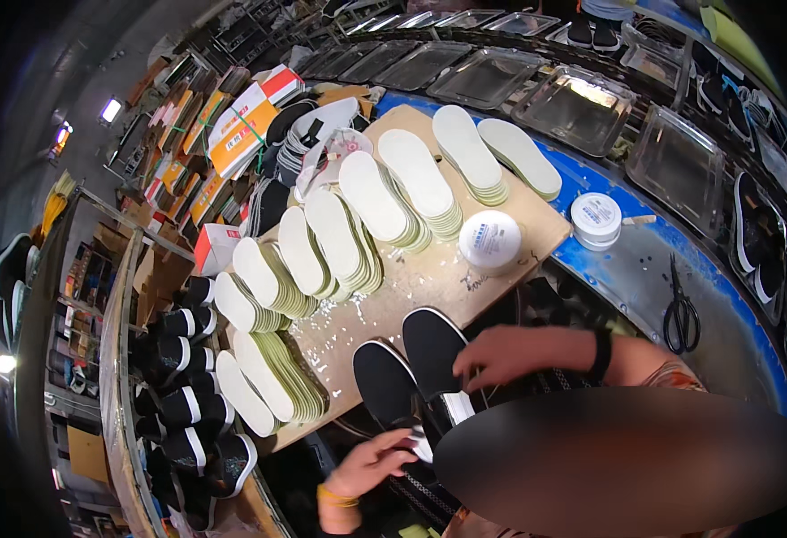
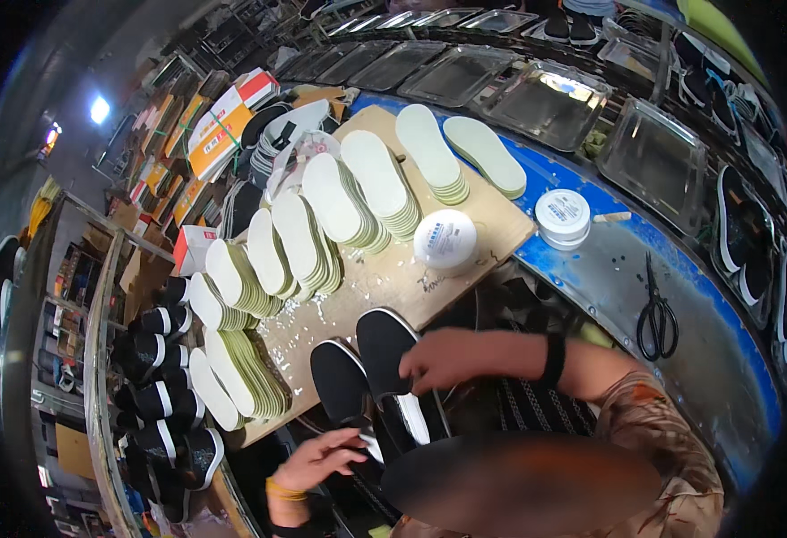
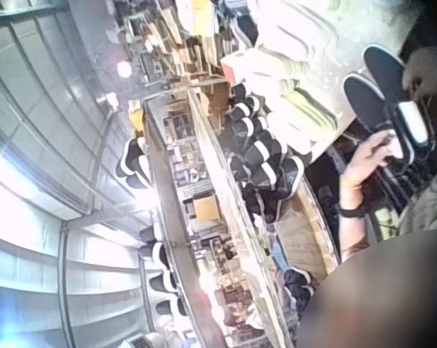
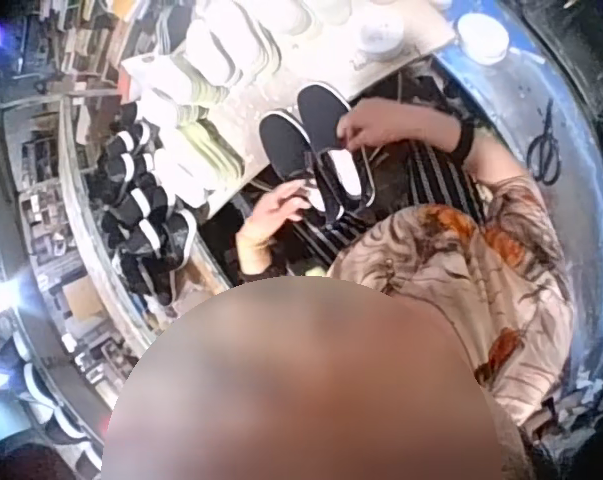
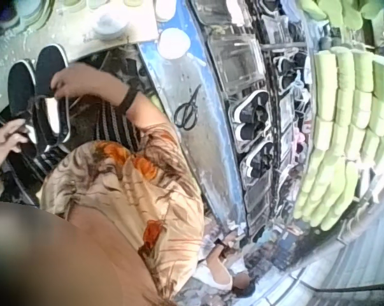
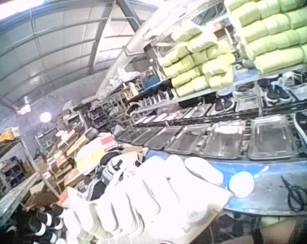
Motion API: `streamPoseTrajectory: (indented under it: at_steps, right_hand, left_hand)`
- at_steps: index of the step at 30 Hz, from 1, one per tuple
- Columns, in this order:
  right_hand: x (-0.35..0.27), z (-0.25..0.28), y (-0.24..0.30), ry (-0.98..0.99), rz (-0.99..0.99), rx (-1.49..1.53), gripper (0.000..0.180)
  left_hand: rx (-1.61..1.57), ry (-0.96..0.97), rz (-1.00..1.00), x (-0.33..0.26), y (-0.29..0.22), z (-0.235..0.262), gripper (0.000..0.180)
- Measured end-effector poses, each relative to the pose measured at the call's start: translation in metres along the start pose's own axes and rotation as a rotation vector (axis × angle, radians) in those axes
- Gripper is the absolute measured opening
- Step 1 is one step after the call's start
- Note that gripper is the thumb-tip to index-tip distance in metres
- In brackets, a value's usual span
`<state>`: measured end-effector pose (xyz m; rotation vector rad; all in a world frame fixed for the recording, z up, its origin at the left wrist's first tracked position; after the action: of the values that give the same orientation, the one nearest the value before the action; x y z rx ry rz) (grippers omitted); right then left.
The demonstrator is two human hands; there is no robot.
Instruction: The person trims the edges of shoes using shears, inserts insoles into them by hand, and places the finished shoes onto a moving conveyor tray. They then retrieve more insoles from a higher shelf and arrange them on the workbench.
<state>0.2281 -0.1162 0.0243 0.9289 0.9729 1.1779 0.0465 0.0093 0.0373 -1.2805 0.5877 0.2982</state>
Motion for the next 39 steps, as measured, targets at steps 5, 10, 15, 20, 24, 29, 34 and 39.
streamPoseTrajectory:
  at_steps: [5, 10, 15, 20, 24, 29, 34, 39]
  right_hand:
    - [0.015, 0.136, 0.012, -0.362, -0.046, -0.455, 0.041]
    - [0.061, 0.224, 0.032, -0.660, 0.143, -0.709, 0.036]
    - [0.096, 0.235, 0.000, -0.470, -0.091, -0.842, 0.032]
    - [0.093, 0.227, -0.003, -0.421, -0.070, -0.898, 0.030]
    - [0.086, 0.224, 0.003, -0.440, 0.035, -0.900, 0.024]
    - [0.090, 0.215, 0.002, -0.543, 0.109, -1.015, 0.012]
    - [0.099, 0.202, 0.004, -0.569, 0.100, -1.089, 0.012]
    - [0.101, 0.207, 0.014, -0.402, -0.152, -1.078, 0.011]
  left_hand:
    - [0.115, -0.227, 0.078, 0.001, -0.018, 0.130, 0.038]
    - [0.257, -0.733, 0.319, 0.022, -0.040, 0.270, 0.026]
    - [0.439, -0.670, -0.174, 0.131, -0.126, 0.242, 0.026]
    - [1.083, -1.083, -0.699, 0.213, -0.186, 0.145, 0.055]
    - [1.150, -0.968, -0.501, 0.247, -0.186, 0.136, 0.047]
    - [1.127, -0.920, -0.524, 0.247, -0.182, 0.145, 0.038]
    - [1.277, -0.981, -0.590, 0.247, -0.177, 0.138, 0.032]
    - [1.007, -1.089, -0.433, 0.217, -0.189, 0.153, 0.028]
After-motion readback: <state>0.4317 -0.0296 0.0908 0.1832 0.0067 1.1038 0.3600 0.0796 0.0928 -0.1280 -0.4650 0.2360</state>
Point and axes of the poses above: each hand's wrist, its own x-axis towards the middle knuckle, its own z-axis out of the back of the hand, y = z × x, the point moved 8 cm from there along x, towards the middle knuckle, and after that the axes turned 11 degrees about x, right-handed, at the moved point
